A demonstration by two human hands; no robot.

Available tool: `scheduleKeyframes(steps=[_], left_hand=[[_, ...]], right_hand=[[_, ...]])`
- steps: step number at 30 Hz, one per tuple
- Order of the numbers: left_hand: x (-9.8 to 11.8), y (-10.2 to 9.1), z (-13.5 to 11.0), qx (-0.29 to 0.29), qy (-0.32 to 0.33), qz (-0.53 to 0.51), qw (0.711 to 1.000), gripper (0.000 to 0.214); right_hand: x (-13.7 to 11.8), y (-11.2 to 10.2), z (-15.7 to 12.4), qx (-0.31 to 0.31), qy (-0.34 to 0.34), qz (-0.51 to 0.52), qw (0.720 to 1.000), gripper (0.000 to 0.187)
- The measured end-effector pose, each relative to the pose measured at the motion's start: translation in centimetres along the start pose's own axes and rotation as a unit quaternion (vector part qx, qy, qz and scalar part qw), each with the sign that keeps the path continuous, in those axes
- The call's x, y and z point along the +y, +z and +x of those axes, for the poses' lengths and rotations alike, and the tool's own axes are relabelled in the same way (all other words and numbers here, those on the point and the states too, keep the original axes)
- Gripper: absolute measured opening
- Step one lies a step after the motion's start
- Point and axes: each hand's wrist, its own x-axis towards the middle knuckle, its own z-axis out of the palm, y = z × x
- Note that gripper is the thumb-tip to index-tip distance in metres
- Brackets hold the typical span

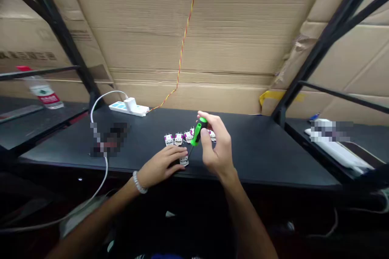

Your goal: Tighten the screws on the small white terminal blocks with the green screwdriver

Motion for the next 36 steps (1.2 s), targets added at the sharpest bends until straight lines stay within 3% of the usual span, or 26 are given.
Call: scheduleKeyframes(steps=[4,10,15,21,26,32,36], left_hand=[[0.06,-0.09,0.05,-0.006,-0.001,-0.002,1.0,0.04],[-0.04,0.01,-0.08,0.002,0.0,0.0,1.0,0.041],[-0.15,0.12,-0.11,-0.003,0.0,0.006,1.0,0.042],[-0.05,0.0,-0.08,-0.001,-0.002,-0.003,1.0,0.041],[0.07,-0.1,-0.03,-0.005,-0.003,-0.006,1.0,0.04],[-0.07,0.02,-0.05,0.0,0.0,-0.005,1.0,0.041],[-0.03,-0.01,-0.11,-0.001,0.0,-0.005,1.0,0.04]], right_hand=[[-0.29,-0.08,0.19,0.051,-0.029,-0.082,0.995,0.037],[-0.2,-0.32,-0.01,-0.028,0.008,0.014,0.999,0.045],[-0.26,-0.16,0.02,0.049,-0.024,-0.085,0.995,0.035],[-0.1,-0.33,0.02,-0.028,-0.023,0.007,0.999,0.047],[-0.31,-0.15,0.05,0.055,-0.051,-0.08,0.994,0.038],[-0.23,-0.14,0.0,-0.016,-0.038,0.005,0.999,0.048],[-0.51,0.01,0.12,0.047,-0.052,-0.069,0.995,0.041]])
